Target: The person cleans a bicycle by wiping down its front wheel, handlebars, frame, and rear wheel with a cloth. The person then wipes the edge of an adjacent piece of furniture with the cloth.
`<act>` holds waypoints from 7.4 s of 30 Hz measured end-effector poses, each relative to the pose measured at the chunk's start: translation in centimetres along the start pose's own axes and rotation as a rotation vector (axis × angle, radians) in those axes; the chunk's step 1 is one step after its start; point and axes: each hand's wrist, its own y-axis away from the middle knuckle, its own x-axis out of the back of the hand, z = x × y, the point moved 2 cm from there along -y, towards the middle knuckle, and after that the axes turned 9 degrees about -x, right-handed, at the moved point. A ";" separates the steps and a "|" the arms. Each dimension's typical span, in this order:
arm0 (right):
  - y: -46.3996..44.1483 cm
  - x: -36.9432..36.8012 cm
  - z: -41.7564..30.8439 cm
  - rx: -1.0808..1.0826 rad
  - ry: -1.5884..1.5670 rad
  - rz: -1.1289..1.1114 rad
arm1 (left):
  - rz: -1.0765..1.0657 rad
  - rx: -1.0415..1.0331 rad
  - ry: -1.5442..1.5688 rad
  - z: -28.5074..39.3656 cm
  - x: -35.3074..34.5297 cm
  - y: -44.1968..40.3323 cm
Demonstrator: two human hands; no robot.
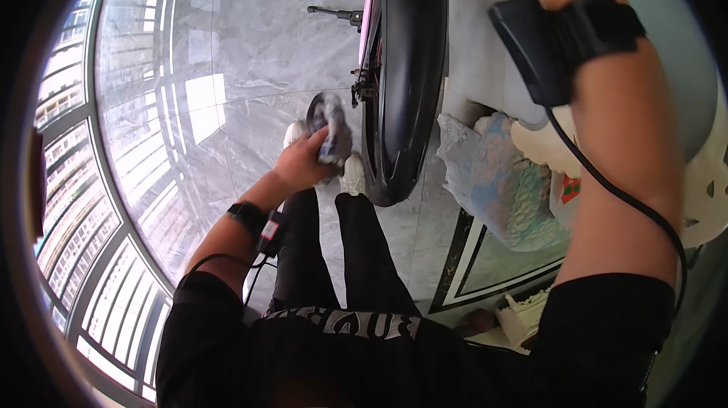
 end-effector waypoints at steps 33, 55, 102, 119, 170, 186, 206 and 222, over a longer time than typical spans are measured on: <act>27.9 9.2 -4.7 -0.781 -1.674 -0.109 | 0.818 -0.656 -0.401 26.2 26.6 -7.5; 14.3 -6.0 4.5 -0.915 -1.033 -0.217 | 0.635 -0.591 -0.695 26.0 27.4 -19.7; 49.3 5.5 -9.6 -1.427 -1.006 -0.800 | 0.578 -0.580 -1.209 23.6 29.1 -22.4; 47.1 -7.9 -3.8 -1.454 -1.247 -0.743 | 0.700 -0.230 -0.834 28.6 25.2 -20.5; 26.9 -14.5 8.8 -1.393 -1.056 -0.216 | 0.730 -0.445 -0.846 28.4 25.3 -20.0; 34.2 -10.7 7.8 -1.134 -1.572 -1.037 | 0.717 -0.452 -0.833 27.2 26.0 -20.9; 25.6 -12.3 4.5 -1.113 -0.850 -0.204 | 0.727 -0.443 -0.860 27.2 26.0 -20.9; 21.9 -13.6 12.2 -1.216 -0.950 -0.262 | 0.744 -0.459 -0.821 28.3 25.3 -20.3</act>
